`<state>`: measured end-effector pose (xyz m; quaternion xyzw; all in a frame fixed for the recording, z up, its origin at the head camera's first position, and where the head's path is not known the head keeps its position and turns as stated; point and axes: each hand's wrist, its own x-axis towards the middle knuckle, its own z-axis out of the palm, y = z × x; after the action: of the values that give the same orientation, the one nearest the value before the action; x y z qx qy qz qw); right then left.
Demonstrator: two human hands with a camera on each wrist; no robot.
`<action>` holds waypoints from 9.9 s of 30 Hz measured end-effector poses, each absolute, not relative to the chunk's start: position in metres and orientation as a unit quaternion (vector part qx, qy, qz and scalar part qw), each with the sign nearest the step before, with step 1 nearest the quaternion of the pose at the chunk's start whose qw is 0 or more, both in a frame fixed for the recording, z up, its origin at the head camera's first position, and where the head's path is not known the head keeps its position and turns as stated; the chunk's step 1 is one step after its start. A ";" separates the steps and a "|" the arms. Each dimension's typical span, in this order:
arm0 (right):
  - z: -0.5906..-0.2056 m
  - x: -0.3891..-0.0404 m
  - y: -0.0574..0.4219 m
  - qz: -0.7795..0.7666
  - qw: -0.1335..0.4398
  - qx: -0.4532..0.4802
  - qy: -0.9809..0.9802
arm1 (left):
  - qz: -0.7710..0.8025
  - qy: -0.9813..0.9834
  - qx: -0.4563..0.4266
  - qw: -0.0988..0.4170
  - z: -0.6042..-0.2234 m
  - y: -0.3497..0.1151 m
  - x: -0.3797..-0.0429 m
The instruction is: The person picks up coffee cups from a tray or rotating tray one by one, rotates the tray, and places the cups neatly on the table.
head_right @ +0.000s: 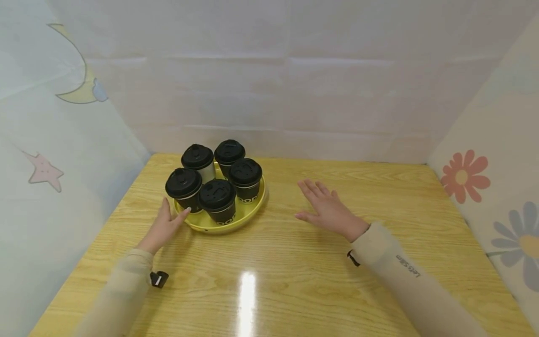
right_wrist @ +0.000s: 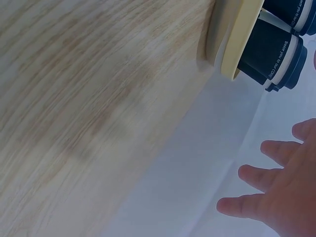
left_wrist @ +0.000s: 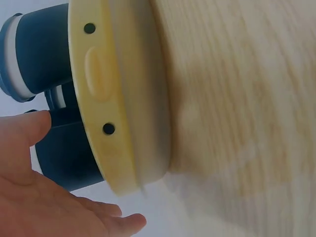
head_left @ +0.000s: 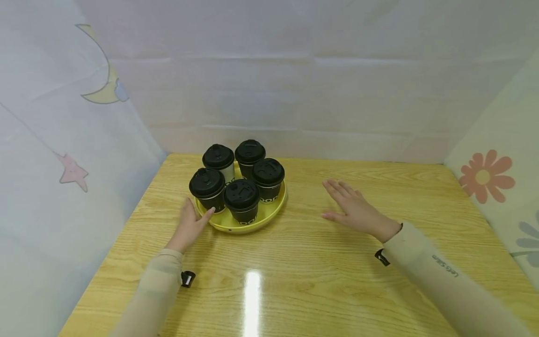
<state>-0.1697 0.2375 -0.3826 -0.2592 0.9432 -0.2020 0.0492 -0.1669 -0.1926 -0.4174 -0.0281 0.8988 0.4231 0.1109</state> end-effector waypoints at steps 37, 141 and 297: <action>-0.396 -0.182 0.198 -0.278 0.066 -0.256 0.923 | 0.482 0.871 -0.063 0.074 -0.445 -0.179 -0.184; -0.403 -0.223 0.128 -0.411 0.081 -0.210 0.883 | 0.518 0.848 -0.097 0.054 -0.449 -0.172 -0.187; -0.405 -0.197 0.070 -0.499 0.047 -0.158 0.851 | 0.545 0.825 -0.144 0.037 -0.443 -0.134 -0.161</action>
<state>-0.1974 0.0703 -0.4053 -0.1581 0.8509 -0.4988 0.0469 -0.1613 -0.1339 -0.4433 -0.1441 0.8252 0.5449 0.0367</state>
